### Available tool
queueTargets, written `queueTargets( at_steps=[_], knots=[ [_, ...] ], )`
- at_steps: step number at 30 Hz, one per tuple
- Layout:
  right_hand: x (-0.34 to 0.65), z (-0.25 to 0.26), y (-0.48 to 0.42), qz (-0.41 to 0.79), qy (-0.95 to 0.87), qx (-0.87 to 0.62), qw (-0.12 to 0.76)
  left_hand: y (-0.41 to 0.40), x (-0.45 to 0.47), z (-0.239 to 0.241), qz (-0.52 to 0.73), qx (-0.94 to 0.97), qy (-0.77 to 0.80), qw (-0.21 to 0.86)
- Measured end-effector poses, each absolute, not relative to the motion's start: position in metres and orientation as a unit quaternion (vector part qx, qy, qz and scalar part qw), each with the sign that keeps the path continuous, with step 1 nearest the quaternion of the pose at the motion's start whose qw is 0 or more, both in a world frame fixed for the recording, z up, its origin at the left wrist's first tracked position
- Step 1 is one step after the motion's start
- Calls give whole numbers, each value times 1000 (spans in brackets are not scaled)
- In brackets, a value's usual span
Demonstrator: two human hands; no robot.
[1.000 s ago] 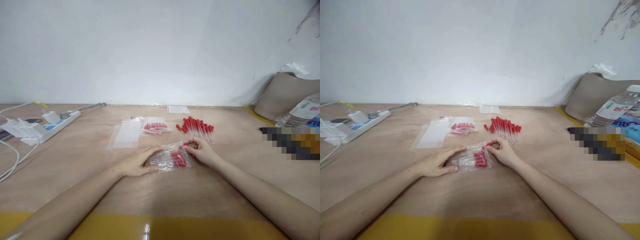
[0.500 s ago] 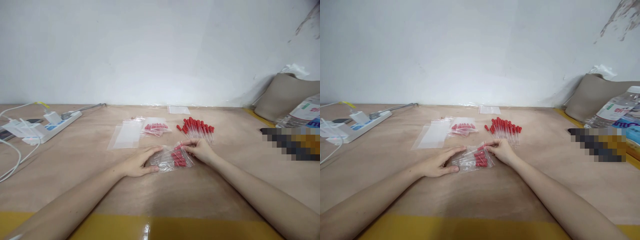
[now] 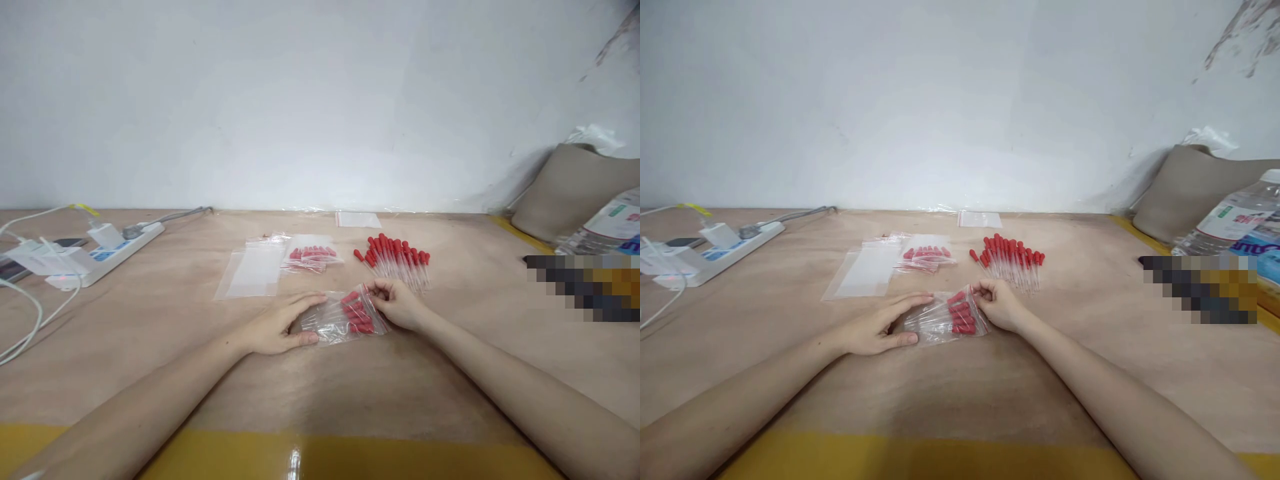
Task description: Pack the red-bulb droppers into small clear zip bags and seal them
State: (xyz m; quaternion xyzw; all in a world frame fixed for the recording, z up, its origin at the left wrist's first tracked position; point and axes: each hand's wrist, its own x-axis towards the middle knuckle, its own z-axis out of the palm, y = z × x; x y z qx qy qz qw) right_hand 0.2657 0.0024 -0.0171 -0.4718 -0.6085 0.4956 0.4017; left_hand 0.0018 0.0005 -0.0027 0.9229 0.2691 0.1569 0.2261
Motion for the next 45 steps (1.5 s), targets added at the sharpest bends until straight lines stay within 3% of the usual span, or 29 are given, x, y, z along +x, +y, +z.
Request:
queueTargets(
  at_steps=[6,12,17,20,26,29,34,39,45],
  knots=[
    [265,-13,-2,515,-642,-419,383,1,1,-3,151,926,272,215],
    [271,-10,4,498,-498,-579,410,1,2,-2,130,928,281,209],
    [264,-10,3,558,-574,-492,343,0,1,-3,127,928,277,214],
    [261,-10,1,578,-556,-470,368,-1,3,-4,173,925,267,209],
    [284,13,4,611,-469,-442,459,20,-12,-6,332,831,447,10],
    [301,31,13,566,-445,-448,530,39,-31,-8,254,765,588,-61],
    [294,42,45,484,-387,-396,677,58,-45,-15,155,701,695,-44],
    [237,25,76,499,-324,-432,677,58,-44,-21,96,700,707,-30],
    [196,2,90,515,-254,-541,615,59,-46,-20,59,713,698,-36]
  ],
)
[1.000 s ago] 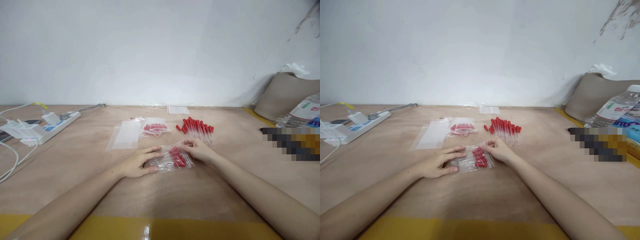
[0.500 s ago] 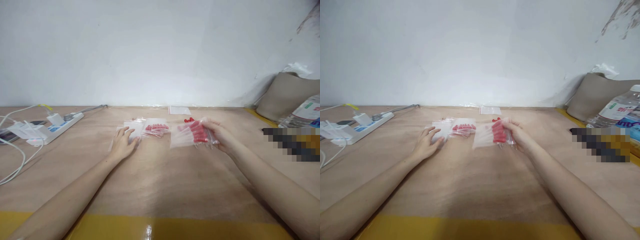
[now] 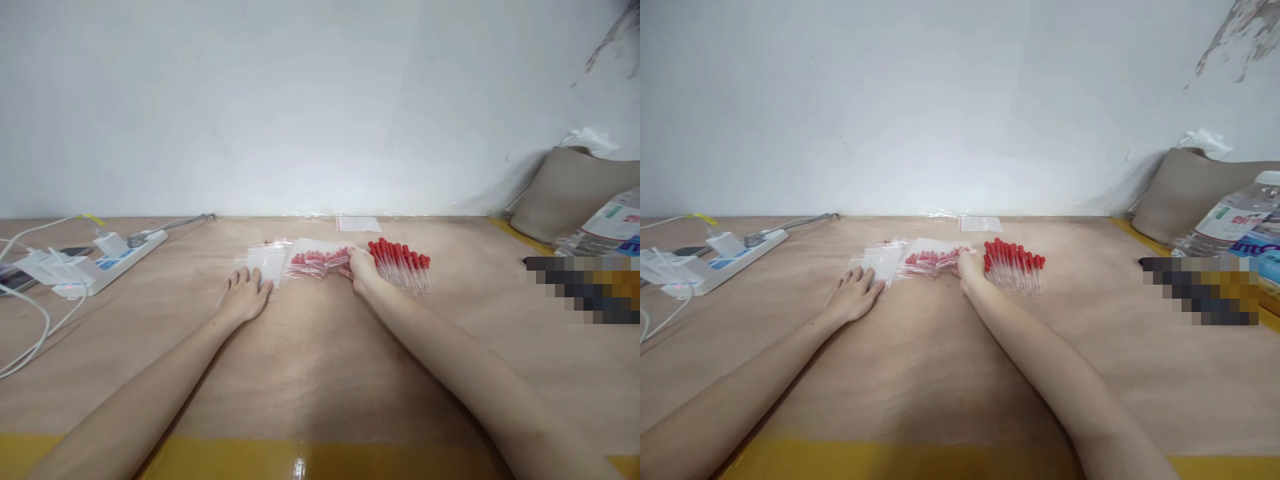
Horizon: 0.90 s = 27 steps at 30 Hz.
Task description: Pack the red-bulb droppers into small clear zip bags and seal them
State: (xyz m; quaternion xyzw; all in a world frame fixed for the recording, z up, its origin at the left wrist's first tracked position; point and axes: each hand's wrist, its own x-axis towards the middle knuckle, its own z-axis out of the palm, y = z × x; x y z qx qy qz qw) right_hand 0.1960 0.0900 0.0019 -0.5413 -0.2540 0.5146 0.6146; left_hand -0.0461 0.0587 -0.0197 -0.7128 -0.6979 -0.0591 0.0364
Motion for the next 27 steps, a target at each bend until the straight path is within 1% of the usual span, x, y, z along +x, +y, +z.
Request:
queueTargets(
  at_steps=[6,10,14,16,17,19,21,22,23,25,27],
  knots=[
    [186,-9,94,506,-297,-560,585,60,-46,-20,-58,-709,-702,44],
    [178,-10,90,508,-351,-565,547,61,-50,-19,-69,-703,-705,56],
    [200,-1,76,498,-407,-596,480,63,-56,-14,-63,-720,-689,64],
    [222,7,68,477,-452,-621,427,64,-57,-12,-57,-722,-686,70],
    [232,10,64,445,-491,-641,388,64,-58,-11,-55,-720,-688,74],
    [248,15,58,235,-627,-690,273,64,-58,-9,-50,-715,-692,81],
    [255,16,56,64,-686,-702,178,64,-57,-7,-46,-709,-698,90],
    [256,14,56,26,-691,-706,151,63,-57,-7,-44,-707,-700,94],
    [255,12,57,11,-690,-712,130,62,-56,-7,-42,-704,-702,99],
    [250,8,59,10,-680,-726,103,61,-56,-7,-42,-698,-706,111],
    [245,5,60,12,-671,-735,94,60,-56,-6,-44,-692,-710,124]
  ],
)
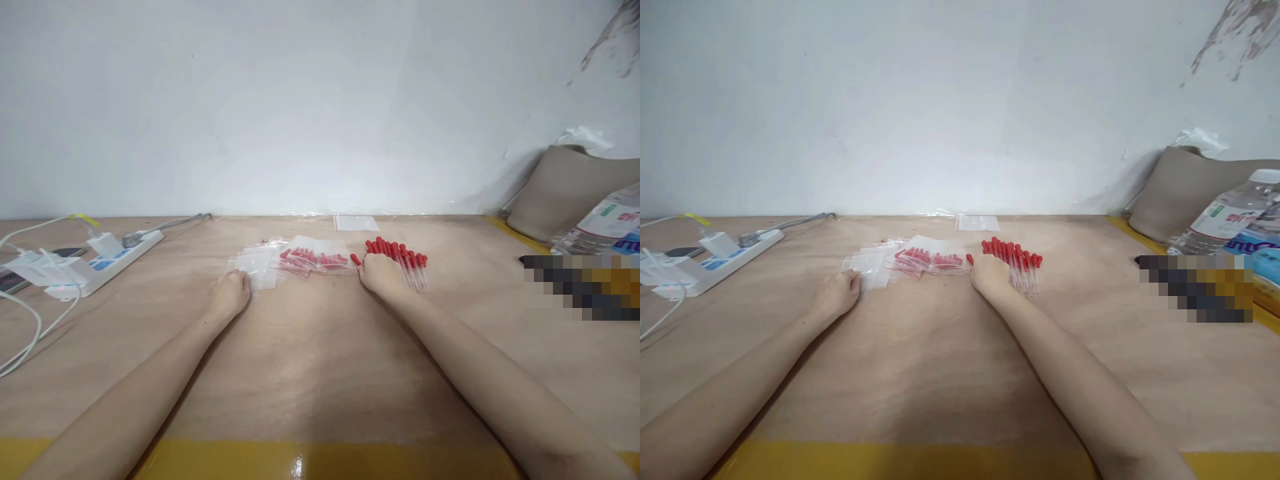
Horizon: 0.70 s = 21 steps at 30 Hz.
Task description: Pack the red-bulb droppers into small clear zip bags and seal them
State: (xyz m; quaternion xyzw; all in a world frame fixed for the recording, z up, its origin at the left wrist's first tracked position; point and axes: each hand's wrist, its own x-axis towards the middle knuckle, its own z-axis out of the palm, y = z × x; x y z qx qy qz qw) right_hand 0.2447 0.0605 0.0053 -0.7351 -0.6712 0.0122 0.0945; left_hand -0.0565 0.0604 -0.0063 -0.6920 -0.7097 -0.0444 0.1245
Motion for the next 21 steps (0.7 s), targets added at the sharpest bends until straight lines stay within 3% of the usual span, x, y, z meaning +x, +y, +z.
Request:
queueTargets(
  at_steps=[6,9,11,13,15,18,21],
  knots=[
    [248,14,60,15,-641,-754,142,61,-61,6,-103,-691,-690,188],
    [263,19,59,71,-629,-722,278,50,-52,17,-250,-730,-605,193],
    [275,16,58,143,-615,-668,394,35,-36,20,-325,-794,-502,111],
    [284,9,52,213,-585,-613,487,17,-15,18,-314,-861,-400,-32],
    [292,0,42,267,-554,-576,539,0,5,11,-231,-925,-284,-104],
    [298,-9,21,349,-510,-550,563,-13,22,-2,-151,-956,-224,-110],
    [300,-14,3,418,-469,-532,569,-13,23,-9,-174,-946,-248,-114]
  ],
)
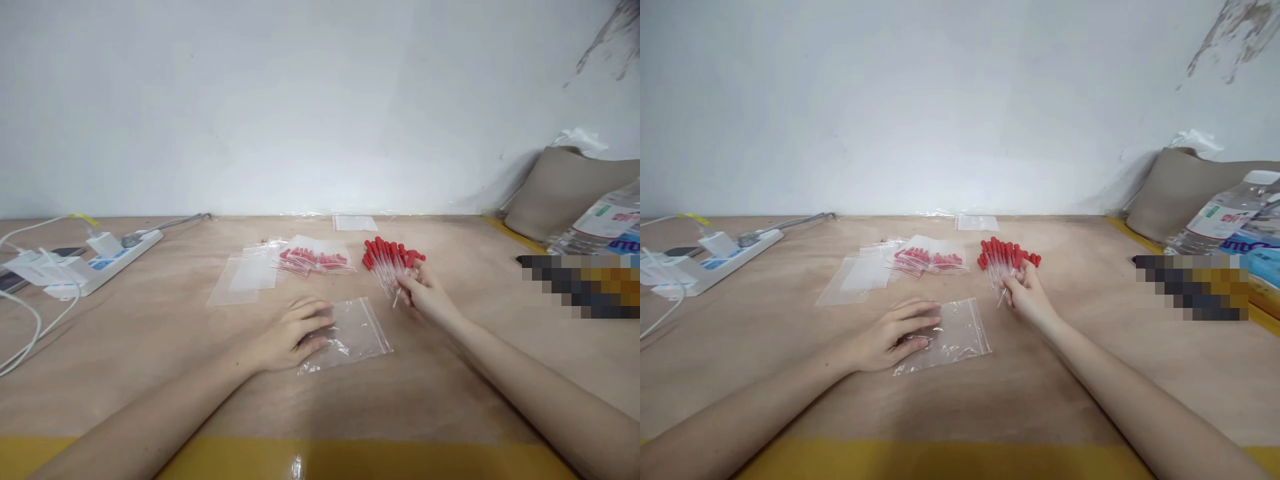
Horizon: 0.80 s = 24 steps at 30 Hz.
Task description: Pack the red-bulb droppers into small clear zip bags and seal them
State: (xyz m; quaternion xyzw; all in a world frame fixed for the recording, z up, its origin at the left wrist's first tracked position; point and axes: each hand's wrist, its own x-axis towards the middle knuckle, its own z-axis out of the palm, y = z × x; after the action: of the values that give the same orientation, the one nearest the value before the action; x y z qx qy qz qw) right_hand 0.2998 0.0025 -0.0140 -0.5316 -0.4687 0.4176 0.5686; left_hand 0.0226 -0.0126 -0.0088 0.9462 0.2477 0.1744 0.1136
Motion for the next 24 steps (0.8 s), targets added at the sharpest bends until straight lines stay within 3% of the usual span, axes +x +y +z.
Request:
queueTargets(
  at_steps=[15,24],
  knots=[
    [283,-25,-12,491,-365,-495,616,-13,19,-2,170,937,271,136],
    [294,-19,-13,595,-363,-476,537,-10,19,-7,192,932,271,144]
  ],
)
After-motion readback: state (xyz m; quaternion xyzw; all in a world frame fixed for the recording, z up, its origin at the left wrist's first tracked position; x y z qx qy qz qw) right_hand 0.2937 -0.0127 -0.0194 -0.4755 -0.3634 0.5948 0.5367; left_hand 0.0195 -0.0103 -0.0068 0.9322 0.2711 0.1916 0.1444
